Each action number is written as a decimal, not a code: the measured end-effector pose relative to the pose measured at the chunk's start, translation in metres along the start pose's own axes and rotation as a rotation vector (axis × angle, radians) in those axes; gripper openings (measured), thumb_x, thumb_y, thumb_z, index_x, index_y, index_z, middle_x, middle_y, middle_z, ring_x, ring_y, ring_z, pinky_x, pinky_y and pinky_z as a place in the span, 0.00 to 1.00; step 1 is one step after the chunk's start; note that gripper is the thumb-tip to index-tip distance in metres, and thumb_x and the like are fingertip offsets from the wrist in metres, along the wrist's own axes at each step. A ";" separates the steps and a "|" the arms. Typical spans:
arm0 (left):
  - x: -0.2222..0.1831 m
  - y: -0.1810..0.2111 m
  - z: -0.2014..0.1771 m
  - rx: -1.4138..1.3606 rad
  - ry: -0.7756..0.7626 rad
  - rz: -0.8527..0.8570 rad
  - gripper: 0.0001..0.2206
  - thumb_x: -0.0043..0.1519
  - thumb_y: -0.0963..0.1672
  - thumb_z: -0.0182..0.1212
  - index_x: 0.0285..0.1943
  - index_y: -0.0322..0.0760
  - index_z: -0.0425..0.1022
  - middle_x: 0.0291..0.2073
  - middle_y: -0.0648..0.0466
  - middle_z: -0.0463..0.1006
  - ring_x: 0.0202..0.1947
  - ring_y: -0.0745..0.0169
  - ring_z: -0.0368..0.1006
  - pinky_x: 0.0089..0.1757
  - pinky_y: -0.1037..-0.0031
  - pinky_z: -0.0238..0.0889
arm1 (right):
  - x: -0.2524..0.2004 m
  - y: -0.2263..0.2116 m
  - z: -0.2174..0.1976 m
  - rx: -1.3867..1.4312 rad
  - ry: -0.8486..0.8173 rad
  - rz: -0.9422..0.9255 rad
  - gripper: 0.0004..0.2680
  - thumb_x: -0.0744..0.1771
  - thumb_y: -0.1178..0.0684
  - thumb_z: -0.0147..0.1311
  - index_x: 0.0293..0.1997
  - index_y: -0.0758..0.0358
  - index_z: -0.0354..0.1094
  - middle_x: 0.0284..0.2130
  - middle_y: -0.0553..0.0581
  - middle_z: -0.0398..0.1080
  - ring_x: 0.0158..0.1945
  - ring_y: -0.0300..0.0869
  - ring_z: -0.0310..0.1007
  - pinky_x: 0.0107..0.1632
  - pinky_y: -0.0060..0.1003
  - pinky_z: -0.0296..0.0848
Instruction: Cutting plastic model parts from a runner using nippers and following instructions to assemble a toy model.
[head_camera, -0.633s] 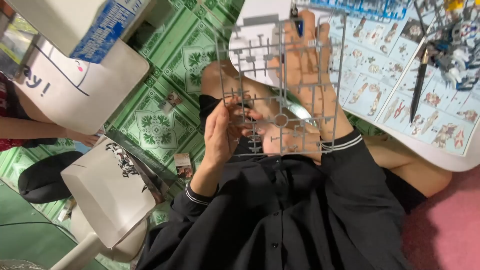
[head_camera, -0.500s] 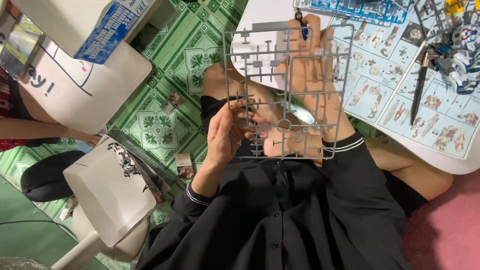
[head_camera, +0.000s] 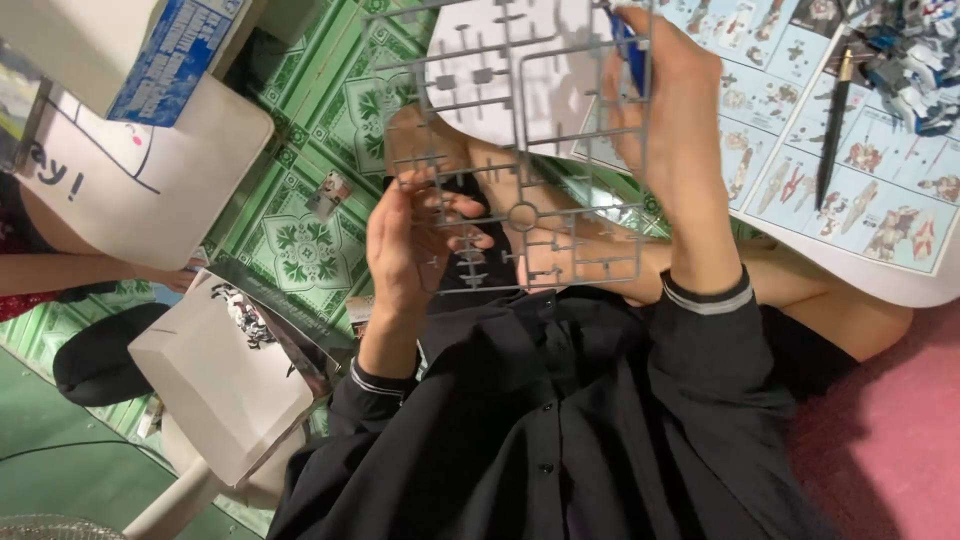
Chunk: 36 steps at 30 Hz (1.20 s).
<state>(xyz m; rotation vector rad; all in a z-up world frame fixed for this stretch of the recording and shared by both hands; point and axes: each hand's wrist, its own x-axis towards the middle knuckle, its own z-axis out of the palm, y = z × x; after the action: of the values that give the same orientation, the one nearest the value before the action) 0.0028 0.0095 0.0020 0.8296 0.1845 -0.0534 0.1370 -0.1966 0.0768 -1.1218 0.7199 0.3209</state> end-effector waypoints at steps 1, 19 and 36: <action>0.000 0.000 -0.004 -0.020 0.028 0.001 0.17 0.69 0.48 0.43 0.57 0.29 0.63 0.39 0.32 0.75 0.36 0.38 0.76 0.34 0.58 0.74 | 0.005 0.008 -0.022 -0.428 -0.177 -0.486 0.08 0.65 0.50 0.51 0.39 0.66 0.61 0.22 0.50 0.54 0.25 0.34 0.57 0.28 0.27 0.59; 0.029 -0.034 -0.011 -0.115 -0.010 -0.110 0.28 0.59 0.58 0.46 0.59 0.37 0.64 0.44 0.25 0.71 0.33 0.34 0.76 0.28 0.59 0.77 | -0.040 0.118 -0.115 0.430 -0.386 -0.477 0.07 0.61 0.67 0.53 0.39 0.80 0.61 0.26 0.76 0.68 0.21 0.52 0.74 0.21 0.44 0.77; -0.004 -0.073 0.065 0.507 -0.052 -0.074 0.17 0.51 0.38 0.71 0.47 0.22 0.74 0.34 0.39 0.80 0.36 0.52 0.78 0.40 0.66 0.72 | -0.030 0.119 -0.115 0.102 -0.303 -0.691 0.09 0.63 0.60 0.56 0.41 0.79 0.64 0.27 0.73 0.70 0.25 0.47 0.75 0.26 0.38 0.76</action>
<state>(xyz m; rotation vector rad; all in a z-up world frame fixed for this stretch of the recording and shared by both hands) -0.0005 -0.0881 -0.0076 1.3249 0.1546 -0.1967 0.0047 -0.2462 -0.0147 -1.1242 0.0564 -0.1344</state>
